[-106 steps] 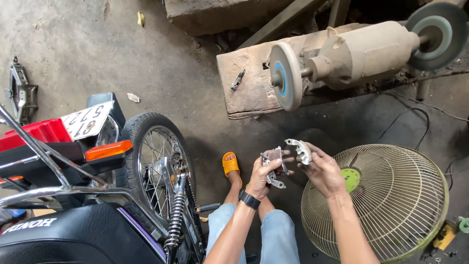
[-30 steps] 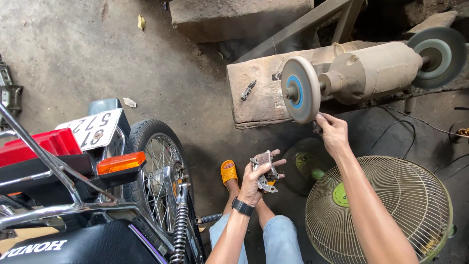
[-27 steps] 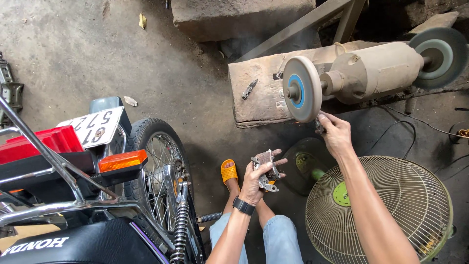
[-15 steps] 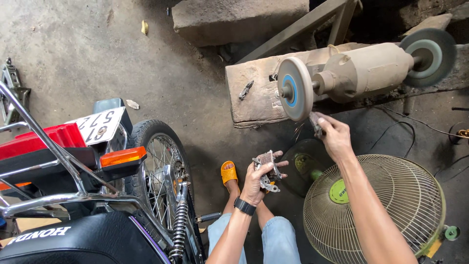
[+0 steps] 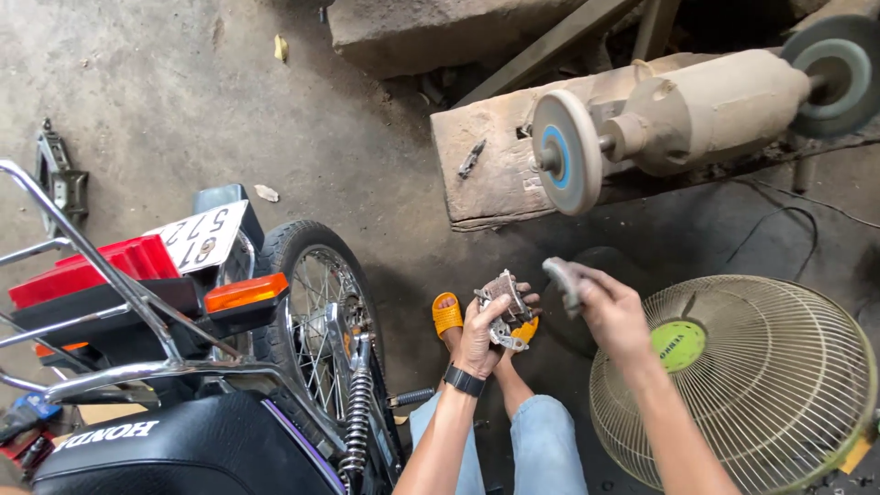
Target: The person holds small motorcycle brake components and presses them against a spinning bench grinder to grind their edges, working on several pieces one at a time. They then carry the ground parts across the workshop, lay them on the floor, and arrange the brake shoes and a brake hub on the ground.
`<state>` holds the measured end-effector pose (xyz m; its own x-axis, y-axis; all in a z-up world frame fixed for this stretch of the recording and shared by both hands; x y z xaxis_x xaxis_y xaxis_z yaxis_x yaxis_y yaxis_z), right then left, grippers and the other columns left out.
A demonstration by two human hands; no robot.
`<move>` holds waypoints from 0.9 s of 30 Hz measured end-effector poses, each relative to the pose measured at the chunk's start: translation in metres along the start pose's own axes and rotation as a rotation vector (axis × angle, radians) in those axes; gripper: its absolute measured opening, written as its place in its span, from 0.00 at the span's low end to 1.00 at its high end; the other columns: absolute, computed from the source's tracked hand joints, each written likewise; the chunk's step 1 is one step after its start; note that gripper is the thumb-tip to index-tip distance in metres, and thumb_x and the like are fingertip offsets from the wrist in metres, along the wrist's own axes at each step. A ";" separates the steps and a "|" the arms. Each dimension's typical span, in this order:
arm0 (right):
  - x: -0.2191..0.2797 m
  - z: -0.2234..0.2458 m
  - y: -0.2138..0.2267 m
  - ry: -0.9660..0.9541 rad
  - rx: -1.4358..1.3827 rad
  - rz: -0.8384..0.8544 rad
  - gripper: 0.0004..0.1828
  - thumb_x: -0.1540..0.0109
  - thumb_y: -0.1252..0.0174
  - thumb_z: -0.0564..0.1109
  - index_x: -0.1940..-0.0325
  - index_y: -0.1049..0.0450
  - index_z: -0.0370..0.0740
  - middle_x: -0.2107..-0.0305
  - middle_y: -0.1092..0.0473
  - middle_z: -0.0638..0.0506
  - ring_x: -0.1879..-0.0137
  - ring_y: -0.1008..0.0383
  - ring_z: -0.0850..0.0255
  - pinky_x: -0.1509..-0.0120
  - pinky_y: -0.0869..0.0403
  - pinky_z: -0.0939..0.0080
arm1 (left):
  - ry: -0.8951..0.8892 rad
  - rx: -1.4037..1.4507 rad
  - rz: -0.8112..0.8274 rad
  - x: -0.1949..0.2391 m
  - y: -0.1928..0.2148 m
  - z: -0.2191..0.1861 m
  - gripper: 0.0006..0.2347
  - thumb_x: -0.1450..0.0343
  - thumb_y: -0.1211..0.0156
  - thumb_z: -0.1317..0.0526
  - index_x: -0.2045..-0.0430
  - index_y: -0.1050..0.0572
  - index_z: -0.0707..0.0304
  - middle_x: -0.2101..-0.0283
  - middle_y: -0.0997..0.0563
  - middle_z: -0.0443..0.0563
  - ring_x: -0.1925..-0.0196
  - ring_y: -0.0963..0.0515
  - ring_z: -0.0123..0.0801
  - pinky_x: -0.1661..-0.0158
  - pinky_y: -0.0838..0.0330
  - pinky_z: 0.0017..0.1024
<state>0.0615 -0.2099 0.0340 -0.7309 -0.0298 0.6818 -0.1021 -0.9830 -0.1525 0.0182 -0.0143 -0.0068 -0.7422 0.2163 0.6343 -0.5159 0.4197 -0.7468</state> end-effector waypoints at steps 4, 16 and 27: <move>0.026 0.013 -0.068 0.209 0.455 0.043 0.18 0.40 0.38 0.37 0.45 0.23 0.32 0.58 0.25 0.47 0.56 0.26 0.65 0.51 0.25 0.65 | 0.019 0.047 0.019 -0.001 0.036 -0.002 0.22 0.27 0.37 0.60 0.40 0.30 0.73 0.46 0.20 0.60 0.45 0.18 0.41 0.42 0.23 0.41; -0.228 -0.060 -0.148 0.439 0.716 -0.445 0.18 0.41 0.29 0.46 0.57 0.24 0.30 0.67 0.23 0.41 0.61 0.23 0.50 0.53 0.26 0.53 | -0.094 -0.034 0.171 0.020 0.081 -0.107 0.32 0.33 0.31 0.56 0.36 0.35 0.73 0.45 0.23 0.63 0.47 0.18 0.47 0.47 0.20 0.45; -0.163 -0.097 -0.142 0.251 0.235 0.046 0.22 0.42 0.35 0.36 0.43 0.27 0.31 0.59 0.24 0.50 0.57 0.24 0.65 0.53 0.22 0.65 | -0.204 0.013 0.074 0.026 0.092 -0.116 0.36 0.37 0.30 0.53 0.35 0.39 0.70 0.28 0.37 0.68 0.26 0.36 0.60 0.47 0.22 0.51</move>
Point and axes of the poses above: each hand's wrist, its own x-axis away from the middle knuckle, its own y-axis out of the back of the hand, z = x × y, the point moved 4 cm from there along -x, towards the middle knuckle
